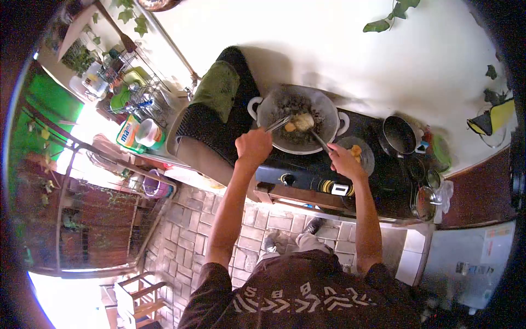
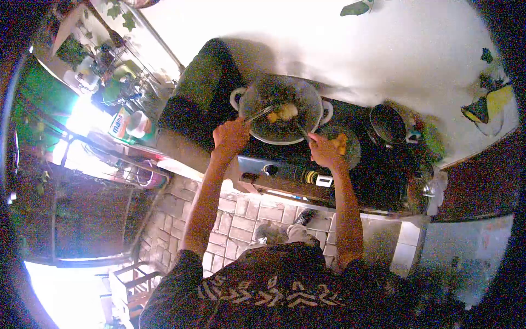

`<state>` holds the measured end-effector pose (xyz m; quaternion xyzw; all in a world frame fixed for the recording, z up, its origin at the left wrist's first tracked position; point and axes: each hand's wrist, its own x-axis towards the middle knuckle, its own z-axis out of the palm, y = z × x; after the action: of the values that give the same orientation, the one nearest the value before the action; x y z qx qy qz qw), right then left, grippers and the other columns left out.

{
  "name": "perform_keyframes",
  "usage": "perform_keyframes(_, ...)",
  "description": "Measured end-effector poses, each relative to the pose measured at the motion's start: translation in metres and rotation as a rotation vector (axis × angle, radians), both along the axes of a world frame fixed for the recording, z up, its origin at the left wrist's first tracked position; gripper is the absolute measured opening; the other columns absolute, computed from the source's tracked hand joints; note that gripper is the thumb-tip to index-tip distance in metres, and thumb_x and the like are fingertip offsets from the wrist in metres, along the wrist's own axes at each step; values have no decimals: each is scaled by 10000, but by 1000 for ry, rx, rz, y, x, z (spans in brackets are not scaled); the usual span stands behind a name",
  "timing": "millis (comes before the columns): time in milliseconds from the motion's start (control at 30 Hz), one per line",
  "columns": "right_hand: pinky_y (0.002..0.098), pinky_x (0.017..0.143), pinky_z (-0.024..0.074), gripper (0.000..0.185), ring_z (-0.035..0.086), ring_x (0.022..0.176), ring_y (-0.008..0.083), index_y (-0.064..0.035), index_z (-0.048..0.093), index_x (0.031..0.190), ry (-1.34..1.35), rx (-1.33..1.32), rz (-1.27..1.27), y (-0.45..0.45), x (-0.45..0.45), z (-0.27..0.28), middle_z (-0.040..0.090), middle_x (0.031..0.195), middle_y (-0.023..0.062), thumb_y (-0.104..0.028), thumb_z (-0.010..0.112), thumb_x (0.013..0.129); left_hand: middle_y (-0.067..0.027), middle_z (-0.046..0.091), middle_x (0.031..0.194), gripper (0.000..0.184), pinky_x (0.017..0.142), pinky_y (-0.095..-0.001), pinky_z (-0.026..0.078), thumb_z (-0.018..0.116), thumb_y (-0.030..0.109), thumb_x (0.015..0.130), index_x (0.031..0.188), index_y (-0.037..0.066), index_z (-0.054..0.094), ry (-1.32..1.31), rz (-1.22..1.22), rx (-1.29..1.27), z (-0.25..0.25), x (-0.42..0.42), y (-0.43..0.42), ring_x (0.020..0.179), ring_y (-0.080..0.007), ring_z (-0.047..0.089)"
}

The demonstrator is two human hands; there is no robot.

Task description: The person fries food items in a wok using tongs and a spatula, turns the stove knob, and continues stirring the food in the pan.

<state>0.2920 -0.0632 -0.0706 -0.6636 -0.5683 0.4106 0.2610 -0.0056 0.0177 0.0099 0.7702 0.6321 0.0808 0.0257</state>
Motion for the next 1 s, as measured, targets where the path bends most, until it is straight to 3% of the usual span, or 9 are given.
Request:
perform_keyframes(33, 279, 537, 430, 424, 526, 576, 86, -76, 474, 1485, -24, -95, 30, -4, -4, 35, 568, 770, 17, -197, 470, 1079, -202, 738, 873, 379, 747, -530, 577, 537, 399, 982, 923, 74, 723, 11, 9, 2, 3, 2, 0, 836, -406, 731)
perform_keyframes(200, 286, 545, 448, 430, 541, 620, 72, -77, 457, 1500, 164, 0, 77, -1, 20, 13, 538, 826, 8, -217, 462, 1094, -218, 728, 863, 340, 734, -555, 562, 551, 385, 986, 968, 79, 701, -103, 120, 61, 17, 2, -11, 823, -437, 716)
perform_keyframes(300, 347, 569, 485, 420, 589, 603, 180, -82, 480, 1477, 166, 35, 38, -1, 30, 14, 619, 821, 87, -206, 476, 1077, -219, 725, 852, 336, 722, -558, 561, 553, 381, 987, 991, 76, 693, -37, 158, 40, 21, 3, -18, 811, -435, 716)
perform_keyframes(367, 466, 623, 528, 422, 649, 662, 358, -92, 507, 1446, -383, 554, 79, -1, 37, 14, 682, 846, 202, -216, 501, 1043, -219, 724, 847, 349, 717, -555, 563, 549, 391, 987, 992, 76, 699, -23, 162, 10, 22, 9, -20, 805, -435, 716)
perform_keyframes(400, 466, 623, 528, 422, 649, 662, 358, -92, 507, 1446, -384, 554, 78, -2, 36, 28, 682, 846, 202, -216, 501, 1043, -218, 723, 841, 362, 713, -553, 564, 544, 401, 987, 992, 76, 704, -14, 160, -12, 23, 12, -18, 799, -434, 716)
perform_keyframes(467, 568, 698, 530, 432, 644, 755, 481, -98, 526, 1421, -529, 249, 17, -5, 25, 65, 689, 894, 271, -232, 522, 1010, -209, 727, 840, 383, 710, -540, 568, 540, 413, 985, 979, 72, 715, 17, 140, -17, 19, 20, -9, 799, -421, 722)
perform_keyframes(533, 573, 731, 539, 430, 678, 815, 450, -115, 524, 1428, -635, 213, 16, -1, 21, 55, 700, 908, 262, -235, 516, 1014, -201, 731, 838, 404, 706, -528, 573, 535, 424, 984, 967, 68, 725, 49, 117, -18, 12, 27, 0, 799, -408, 728)
perform_keyframes(733, 559, 766, 544, 421, 687, 887, 443, -130, 517, 1436, -340, 221, 27, -7, 5, 44, 692, 1020, 287, -233, 482, 1030, -165, 745, 838, 393, 674, -475, 591, 578, 408, 932, 855, 75, 771, 174, 16, -17, 10, 27, 19, 787, -359, 747)
perform_keyframes(1000, 578, 842, 531, 409, 674, 946, 460, -168, 528, 1429, -686, 129, -116, -13, -12, 51, 707, 1067, 236, -240, 480, 1029, -164, 750, 847, 345, 655, -459, 591, 614, 384, 890, 852, 81, 776, 157, -91, 22, 7, 7, 39, 778, -344, 750)
